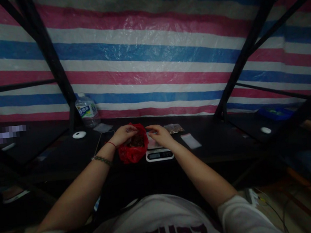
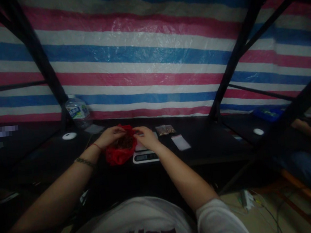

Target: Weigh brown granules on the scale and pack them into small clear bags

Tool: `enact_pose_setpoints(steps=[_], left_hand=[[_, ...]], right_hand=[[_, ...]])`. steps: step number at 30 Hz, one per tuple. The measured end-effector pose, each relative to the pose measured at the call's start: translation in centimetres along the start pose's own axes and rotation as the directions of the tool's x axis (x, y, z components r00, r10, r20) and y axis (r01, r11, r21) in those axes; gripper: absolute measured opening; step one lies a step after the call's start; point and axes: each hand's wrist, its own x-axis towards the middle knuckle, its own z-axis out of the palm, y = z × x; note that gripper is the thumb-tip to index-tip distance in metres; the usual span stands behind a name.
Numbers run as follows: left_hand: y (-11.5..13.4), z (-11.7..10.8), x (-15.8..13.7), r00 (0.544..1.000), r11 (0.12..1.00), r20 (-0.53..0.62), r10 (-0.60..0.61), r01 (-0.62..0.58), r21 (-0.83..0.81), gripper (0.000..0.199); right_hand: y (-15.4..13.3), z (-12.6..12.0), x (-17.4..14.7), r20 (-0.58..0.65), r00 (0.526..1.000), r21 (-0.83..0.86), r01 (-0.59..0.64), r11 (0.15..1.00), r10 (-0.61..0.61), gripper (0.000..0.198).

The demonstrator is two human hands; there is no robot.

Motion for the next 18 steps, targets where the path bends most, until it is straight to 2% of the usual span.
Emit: enact_pose_setpoints(steps=[3, 5, 7, 11, 15, 18], left_hand=[[0.1, 0.1, -0.6, 0.999, 0.983, -0.048, 0.022, -0.031, -0.182, 0.044], [0.1, 0.2, -0.9, 0.997, 0.976, -0.067, 0.046, -0.059, -0.208, 0.045], [0.2, 0.3, -1.2, 0.994, 0.979, -0.083, 0.067, -0.082, -0.188, 0.045], [-0.1, 0.2, -1.4, 0.987, 0.993, -0.128, 0.098, -0.105, -0.05, 0.039], [-0.3, -0.1, -1.8, 0.983, 0.988, -0.134, 0.127, -0.114, 0.103, 0.032], [0.0, -0.5, -2.1, 0.975, 0.972, -0.16, 0.156, -0.123, 0.201, 0.029]], right_hand=[[-0.2, 3.0, 1.8, 0.055, 0.98, 0.268, -0.197, 0.943, 0.189, 0.031], [-0.1, 4.4, 3.0, 0.079, 0.932, 0.433, -0.352, 0.83, 0.354, 0.025], [0.2, 5.3, 3.8, 0.132, 0.886, 0.545, -0.44, 0.714, 0.445, 0.017], [1.1, 6.3, 4.4, 0.207, 0.862, 0.664, -0.471, 0.581, 0.462, 0.011], [1.9, 7.0, 4.3, 0.184, 0.85, 0.711, -0.461, 0.53, 0.493, 0.009], [2.1, 7.3, 4.3, 0.22, 0.831, 0.718, -0.493, 0.491, 0.511, 0.011]])
